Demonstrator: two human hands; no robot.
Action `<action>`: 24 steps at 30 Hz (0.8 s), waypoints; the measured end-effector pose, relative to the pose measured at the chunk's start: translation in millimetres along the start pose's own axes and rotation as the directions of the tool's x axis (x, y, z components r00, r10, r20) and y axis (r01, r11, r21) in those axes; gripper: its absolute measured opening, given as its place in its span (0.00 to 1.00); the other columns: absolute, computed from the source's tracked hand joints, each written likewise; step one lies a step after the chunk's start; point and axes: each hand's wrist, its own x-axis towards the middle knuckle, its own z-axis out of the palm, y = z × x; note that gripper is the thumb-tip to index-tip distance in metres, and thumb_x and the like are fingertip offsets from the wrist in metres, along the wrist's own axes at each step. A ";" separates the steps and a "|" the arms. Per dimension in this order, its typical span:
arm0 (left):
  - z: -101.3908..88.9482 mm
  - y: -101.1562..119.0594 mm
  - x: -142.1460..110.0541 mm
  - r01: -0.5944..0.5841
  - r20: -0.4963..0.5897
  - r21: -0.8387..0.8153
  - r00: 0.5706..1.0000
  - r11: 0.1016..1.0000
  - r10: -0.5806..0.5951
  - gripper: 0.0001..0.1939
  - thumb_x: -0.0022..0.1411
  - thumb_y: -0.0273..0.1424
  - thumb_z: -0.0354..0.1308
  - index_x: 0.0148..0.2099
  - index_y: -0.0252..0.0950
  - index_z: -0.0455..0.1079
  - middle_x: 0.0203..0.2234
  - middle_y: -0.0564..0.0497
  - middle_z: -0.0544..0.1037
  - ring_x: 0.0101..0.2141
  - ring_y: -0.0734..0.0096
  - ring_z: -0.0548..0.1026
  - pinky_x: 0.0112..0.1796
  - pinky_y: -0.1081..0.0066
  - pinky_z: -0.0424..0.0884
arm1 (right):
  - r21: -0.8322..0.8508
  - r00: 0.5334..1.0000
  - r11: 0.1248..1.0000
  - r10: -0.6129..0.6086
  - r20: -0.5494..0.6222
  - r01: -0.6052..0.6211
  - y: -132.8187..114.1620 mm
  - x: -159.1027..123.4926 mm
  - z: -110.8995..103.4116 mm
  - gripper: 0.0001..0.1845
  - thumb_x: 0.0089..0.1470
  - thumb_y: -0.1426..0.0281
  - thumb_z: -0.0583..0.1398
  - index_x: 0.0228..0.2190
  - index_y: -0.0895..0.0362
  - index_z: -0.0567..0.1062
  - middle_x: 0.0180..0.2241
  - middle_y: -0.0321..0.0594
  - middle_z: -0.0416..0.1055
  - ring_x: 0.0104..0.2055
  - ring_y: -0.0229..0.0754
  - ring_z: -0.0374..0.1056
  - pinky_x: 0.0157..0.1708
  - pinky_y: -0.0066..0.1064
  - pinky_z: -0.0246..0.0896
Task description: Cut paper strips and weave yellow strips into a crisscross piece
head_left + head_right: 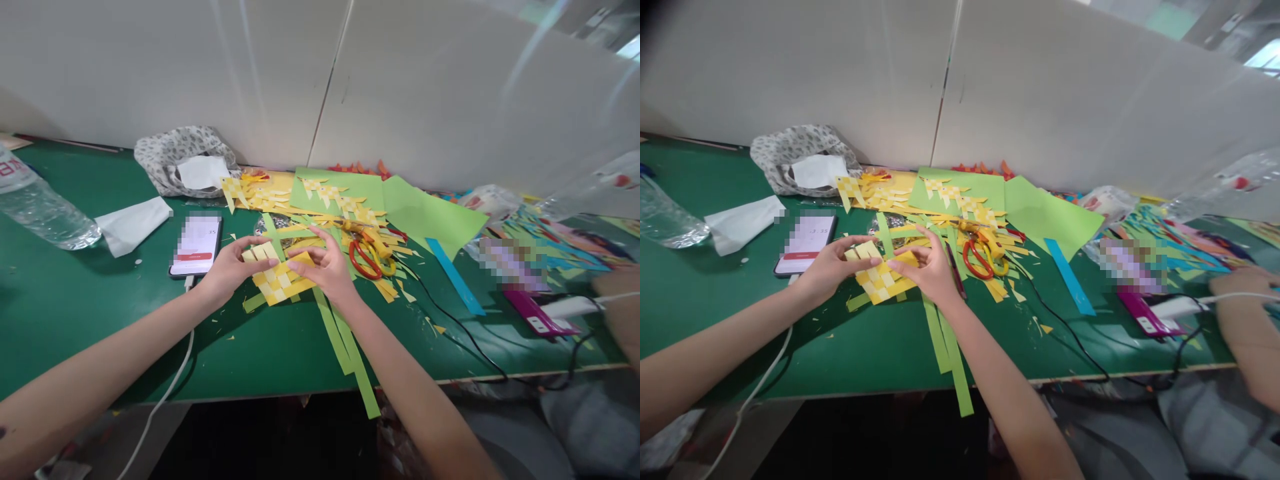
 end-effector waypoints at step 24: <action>-5.6 -3.3 1.3 -0.051 0.056 0.286 0.998 0.957 0.037 0.25 0.45 0.38 0.69 0.46 0.40 0.72 0.16 0.62 0.48 0.18 0.79 0.48 0.21 0.72 0.42 | -0.147 0.978 0.989 0.033 0.207 -0.002 6.8 -1.3 -3.0 0.40 0.42 0.65 0.68 0.55 0.49 0.61 0.30 0.36 0.77 0.36 0.43 0.74 0.41 0.40 0.69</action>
